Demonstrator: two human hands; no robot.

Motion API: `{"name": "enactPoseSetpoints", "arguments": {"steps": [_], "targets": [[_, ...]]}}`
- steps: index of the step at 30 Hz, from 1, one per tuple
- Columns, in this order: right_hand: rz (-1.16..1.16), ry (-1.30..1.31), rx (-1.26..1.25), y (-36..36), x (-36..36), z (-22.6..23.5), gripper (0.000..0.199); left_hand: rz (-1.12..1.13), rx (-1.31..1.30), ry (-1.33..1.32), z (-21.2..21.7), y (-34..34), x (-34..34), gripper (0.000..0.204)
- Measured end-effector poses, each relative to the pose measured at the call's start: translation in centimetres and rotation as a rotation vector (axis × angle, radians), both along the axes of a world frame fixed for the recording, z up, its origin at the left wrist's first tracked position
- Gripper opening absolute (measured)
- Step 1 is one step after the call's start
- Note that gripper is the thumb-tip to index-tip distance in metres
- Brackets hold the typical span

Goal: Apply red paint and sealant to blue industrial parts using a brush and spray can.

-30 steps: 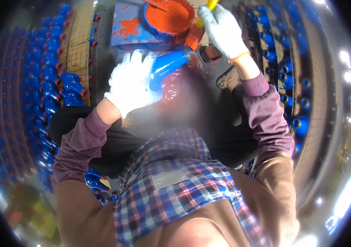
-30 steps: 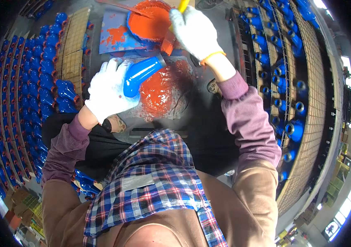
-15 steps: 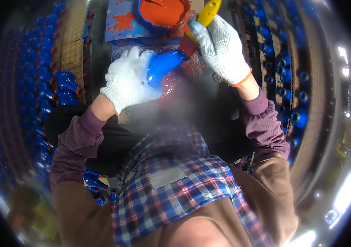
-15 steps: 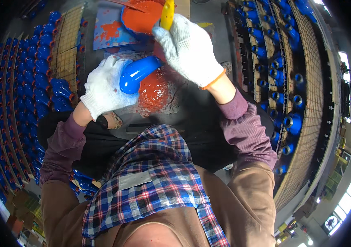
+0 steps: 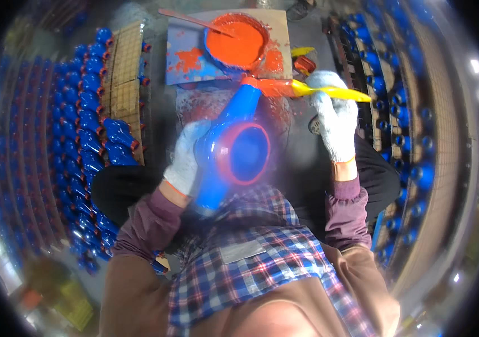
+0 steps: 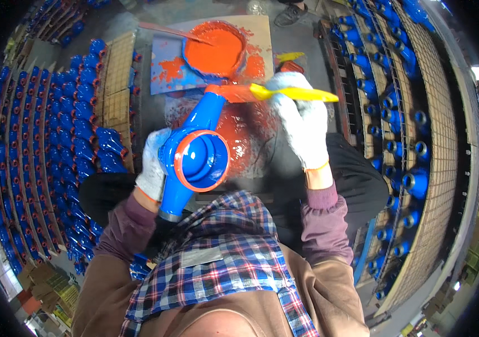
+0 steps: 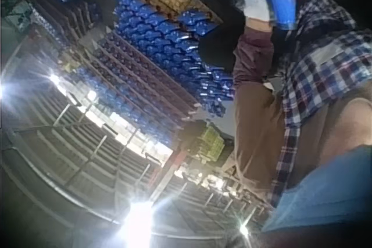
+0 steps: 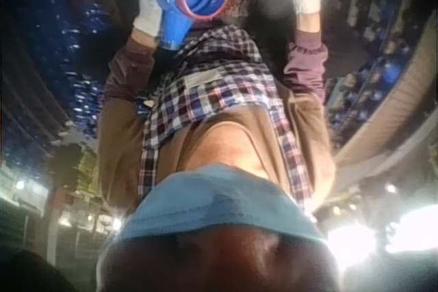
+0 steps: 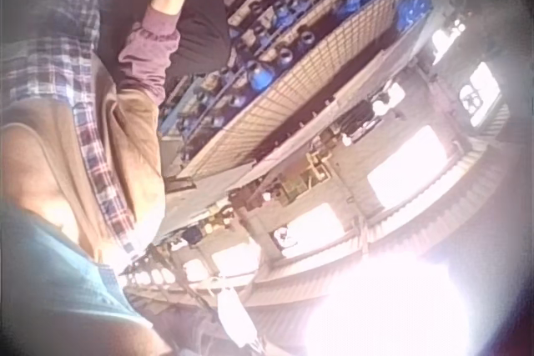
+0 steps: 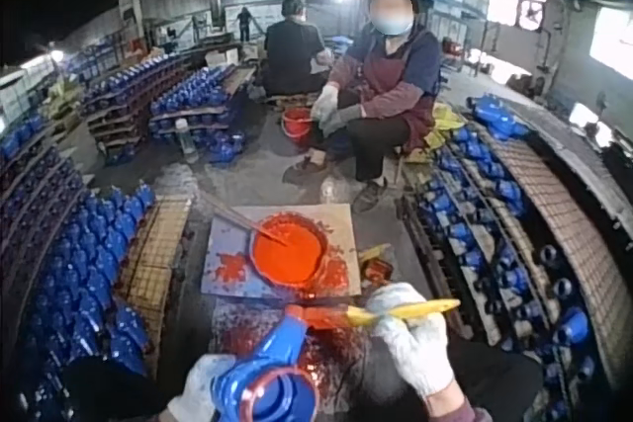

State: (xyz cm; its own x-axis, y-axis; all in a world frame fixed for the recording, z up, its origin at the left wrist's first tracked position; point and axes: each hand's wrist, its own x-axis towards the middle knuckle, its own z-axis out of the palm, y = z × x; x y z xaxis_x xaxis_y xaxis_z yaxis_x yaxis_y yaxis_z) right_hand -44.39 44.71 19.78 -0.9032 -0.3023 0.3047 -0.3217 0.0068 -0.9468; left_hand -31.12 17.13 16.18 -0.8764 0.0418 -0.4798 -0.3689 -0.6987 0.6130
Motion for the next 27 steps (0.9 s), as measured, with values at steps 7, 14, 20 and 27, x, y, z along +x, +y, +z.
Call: {"name": "enactPoseSetpoints", "arguments": {"steps": [7, 14, 20, 27], "targets": [[0.0, -0.216, -0.459, -2.0, 1.5, -4.3, 0.021, -0.147, 0.875, 0.14, 0.8, 5.6, 1.3, 0.049], [-0.116, -0.324, -0.482, -2.0, 2.7, -4.2, 0.024, 0.251, 0.607, 0.12, -0.3, 6.6, 0.9, 0.043], [-0.162, -0.163, -0.27, 1.3, 2.1, -0.8, 0.023, 0.139, -0.89, 0.698, 1.2, 3.5, -0.8, 0.075], [-0.258, -0.079, -0.205, 2.7, 1.3, 2.0, 0.023, -0.001, 0.124, 0.249, 4.1, 1.9, -2.8, 0.084]]}}
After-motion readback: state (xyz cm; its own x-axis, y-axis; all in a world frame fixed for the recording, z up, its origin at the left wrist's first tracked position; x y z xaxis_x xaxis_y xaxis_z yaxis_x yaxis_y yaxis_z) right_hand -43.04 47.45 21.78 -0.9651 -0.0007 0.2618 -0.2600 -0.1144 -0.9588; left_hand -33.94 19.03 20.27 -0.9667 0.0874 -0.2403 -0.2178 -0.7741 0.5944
